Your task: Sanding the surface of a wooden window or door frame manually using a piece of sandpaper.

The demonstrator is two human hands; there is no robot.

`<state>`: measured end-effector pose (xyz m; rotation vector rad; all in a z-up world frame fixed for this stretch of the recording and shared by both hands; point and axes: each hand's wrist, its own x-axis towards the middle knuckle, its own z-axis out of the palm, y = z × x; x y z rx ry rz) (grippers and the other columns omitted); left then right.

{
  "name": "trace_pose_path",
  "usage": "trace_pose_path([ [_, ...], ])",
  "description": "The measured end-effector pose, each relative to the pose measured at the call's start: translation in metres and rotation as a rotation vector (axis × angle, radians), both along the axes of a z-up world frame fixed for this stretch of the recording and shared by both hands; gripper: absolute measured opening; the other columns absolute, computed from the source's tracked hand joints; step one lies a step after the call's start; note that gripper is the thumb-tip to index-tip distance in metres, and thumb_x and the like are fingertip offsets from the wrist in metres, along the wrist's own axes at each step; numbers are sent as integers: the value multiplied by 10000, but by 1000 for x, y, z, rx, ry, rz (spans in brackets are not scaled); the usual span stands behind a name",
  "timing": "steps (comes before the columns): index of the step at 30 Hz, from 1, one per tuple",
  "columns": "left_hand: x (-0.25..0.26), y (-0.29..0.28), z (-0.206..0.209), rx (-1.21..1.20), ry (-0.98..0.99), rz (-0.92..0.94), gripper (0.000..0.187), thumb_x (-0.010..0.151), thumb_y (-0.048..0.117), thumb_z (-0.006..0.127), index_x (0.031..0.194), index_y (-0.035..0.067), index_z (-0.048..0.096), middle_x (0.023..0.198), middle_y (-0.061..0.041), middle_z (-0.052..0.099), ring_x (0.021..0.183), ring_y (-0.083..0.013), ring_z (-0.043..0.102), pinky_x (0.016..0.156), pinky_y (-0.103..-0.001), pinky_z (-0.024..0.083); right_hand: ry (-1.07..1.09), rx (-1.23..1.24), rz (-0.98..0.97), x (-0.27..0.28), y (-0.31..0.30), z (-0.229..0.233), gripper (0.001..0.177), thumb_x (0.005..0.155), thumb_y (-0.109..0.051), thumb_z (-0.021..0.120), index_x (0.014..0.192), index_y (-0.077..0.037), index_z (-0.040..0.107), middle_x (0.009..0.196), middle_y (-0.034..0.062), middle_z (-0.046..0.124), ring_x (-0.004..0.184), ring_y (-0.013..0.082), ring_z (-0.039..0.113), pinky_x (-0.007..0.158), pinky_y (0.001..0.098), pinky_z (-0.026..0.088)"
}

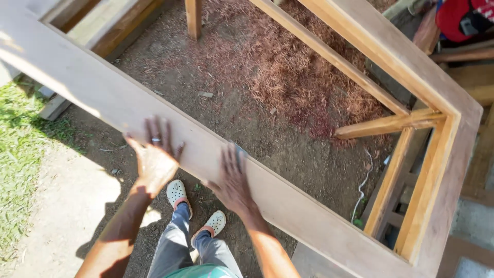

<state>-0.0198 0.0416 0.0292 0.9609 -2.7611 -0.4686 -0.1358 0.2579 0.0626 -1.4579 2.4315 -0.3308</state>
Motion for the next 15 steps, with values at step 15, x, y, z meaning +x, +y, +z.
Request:
trace_pose_path([
  [15,-11,-13,-5,-393,-193,-348,737,993,630,343,1602,214,334,1681,-63,275,1563,-276,194,1228,-626,13,495,208,-429,-24,178,-102,995,852,-672,308,1493,33,23,1600,318,35,1511,453,-20,1244,601,7],
])
